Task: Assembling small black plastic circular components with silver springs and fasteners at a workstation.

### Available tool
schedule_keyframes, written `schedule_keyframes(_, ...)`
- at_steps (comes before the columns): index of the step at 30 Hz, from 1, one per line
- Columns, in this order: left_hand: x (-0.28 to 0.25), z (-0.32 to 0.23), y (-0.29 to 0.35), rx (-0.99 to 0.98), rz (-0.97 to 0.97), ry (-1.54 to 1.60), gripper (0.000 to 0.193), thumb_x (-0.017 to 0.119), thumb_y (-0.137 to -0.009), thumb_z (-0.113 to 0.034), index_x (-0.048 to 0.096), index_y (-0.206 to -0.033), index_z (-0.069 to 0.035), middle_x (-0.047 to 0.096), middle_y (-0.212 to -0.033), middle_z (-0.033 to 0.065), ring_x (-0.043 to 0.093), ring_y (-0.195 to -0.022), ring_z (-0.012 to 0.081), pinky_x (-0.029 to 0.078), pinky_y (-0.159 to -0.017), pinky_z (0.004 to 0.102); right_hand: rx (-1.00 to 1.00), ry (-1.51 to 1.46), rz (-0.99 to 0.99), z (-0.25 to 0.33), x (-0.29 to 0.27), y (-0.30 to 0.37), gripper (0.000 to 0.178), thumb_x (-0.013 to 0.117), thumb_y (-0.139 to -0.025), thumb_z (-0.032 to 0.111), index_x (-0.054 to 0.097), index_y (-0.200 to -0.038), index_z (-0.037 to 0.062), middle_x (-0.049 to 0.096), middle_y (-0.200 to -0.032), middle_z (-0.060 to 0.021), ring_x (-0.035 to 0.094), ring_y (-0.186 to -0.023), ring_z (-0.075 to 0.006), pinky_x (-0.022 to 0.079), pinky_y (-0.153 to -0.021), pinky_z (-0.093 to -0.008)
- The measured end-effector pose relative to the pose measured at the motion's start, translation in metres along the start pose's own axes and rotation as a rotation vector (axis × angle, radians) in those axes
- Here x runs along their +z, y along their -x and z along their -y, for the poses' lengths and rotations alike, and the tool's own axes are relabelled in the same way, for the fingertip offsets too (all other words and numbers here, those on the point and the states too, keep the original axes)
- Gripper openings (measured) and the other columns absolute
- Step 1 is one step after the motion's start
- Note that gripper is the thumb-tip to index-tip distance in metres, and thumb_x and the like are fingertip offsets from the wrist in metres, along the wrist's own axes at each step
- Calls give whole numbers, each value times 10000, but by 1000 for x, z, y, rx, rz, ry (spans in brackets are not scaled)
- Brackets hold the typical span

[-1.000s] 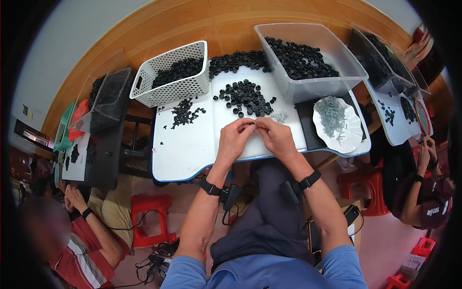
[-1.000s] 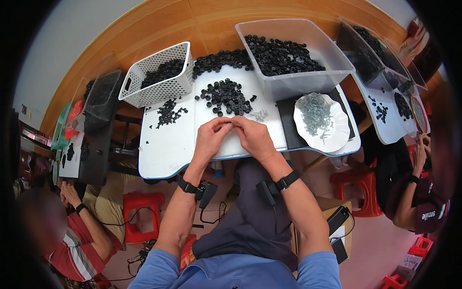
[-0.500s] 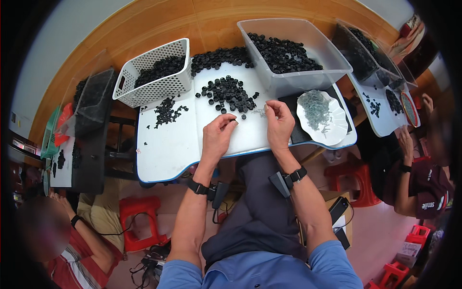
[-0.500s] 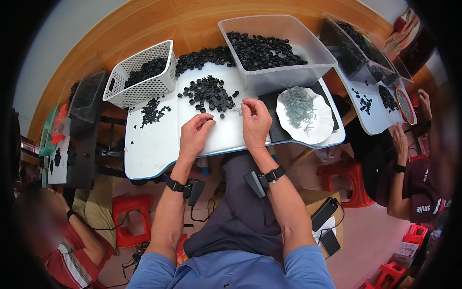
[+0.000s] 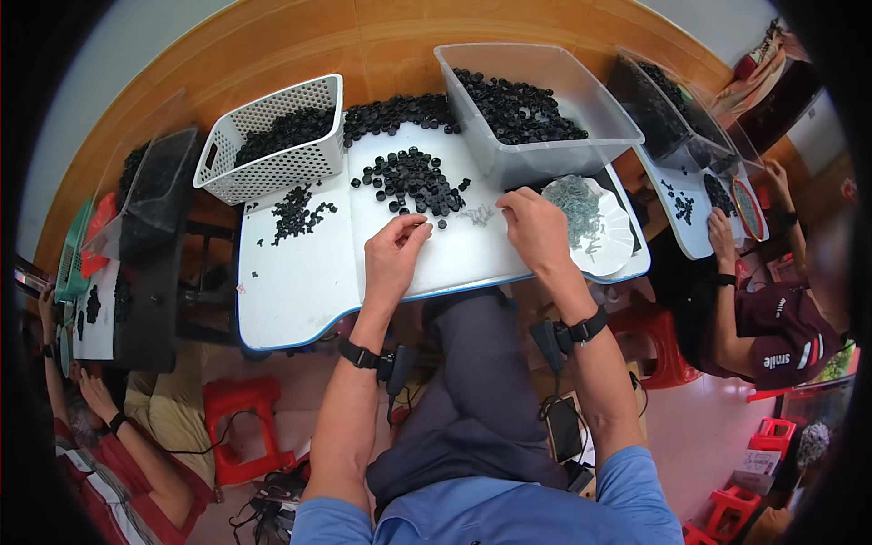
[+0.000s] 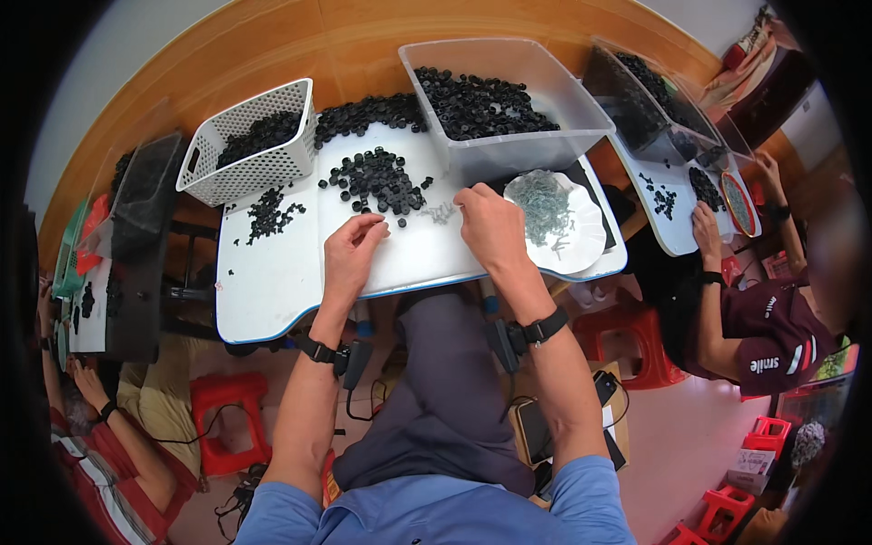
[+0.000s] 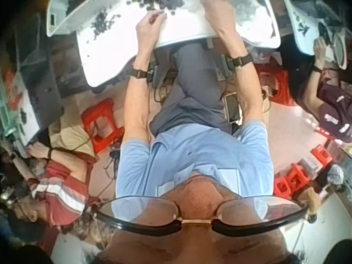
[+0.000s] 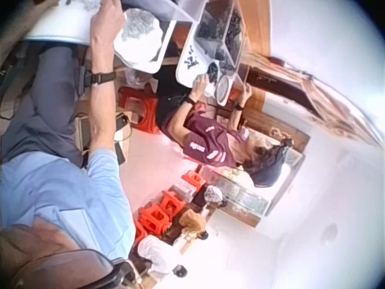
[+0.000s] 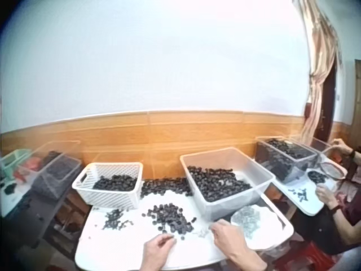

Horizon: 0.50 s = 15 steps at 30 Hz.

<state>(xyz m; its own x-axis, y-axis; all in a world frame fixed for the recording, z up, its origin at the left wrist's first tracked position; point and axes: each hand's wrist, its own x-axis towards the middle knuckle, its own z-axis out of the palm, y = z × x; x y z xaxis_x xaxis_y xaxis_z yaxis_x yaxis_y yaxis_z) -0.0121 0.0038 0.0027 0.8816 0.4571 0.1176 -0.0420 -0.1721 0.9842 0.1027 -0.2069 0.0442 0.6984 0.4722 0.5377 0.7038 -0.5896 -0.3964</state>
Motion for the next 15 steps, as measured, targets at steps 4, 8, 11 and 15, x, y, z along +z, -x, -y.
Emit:
schedule_keyframes(4, 1, -1, 0, -8, 11, -37, 227, 733, -973, -121, 741, -1134, 39, 769, -964, 80, 724, -905, 123, 548, -831, 249, -24, 253, 189, -5, 7, -7, 143, 692, -869, 70, 767, -987, 101, 722, -942, -89, 714, -819, -354, 571, -723, -454)
schedule_keyframes(8, 2, 2, -1, -2, 3, -32, 225, 736, -971, -123, 744, -1128, 38, 769, -950, 75, 720, -896, 116, 545, -816, 245, -50, 327, 224, -14, 16, -15, 161, 686, -851, 64, 767, -984, 109, 726, -960, -92, 715, -822, -356, 573, -736, -459)
schedule_keyframes(11, 2, 3, -1, 15, 9, -19, 226, 734, -972, -124, 744, -1133, 35, 769, -947, 73, 715, -884, 110, 544, -811, 243, -114, 308, 298, -20, 17, -20, 146, 684, -846, 80, 763, -967, 101, 727, -962, -94, 715, -827, -360, 571, -744, -476)
schedule_keyframes(15, -1, 3, 0, 29, 5, -34, 226, 731, -972, -124, 744, -1132, 35, 768, -944, 72, 712, -878, 107, 542, -801, 238, -140, 187, 290, -17, 14, -23, 108, 656, -847, 63, 755, -889, 63, 720, -936, -143, 722, -784, -379, 574, -723, -498)
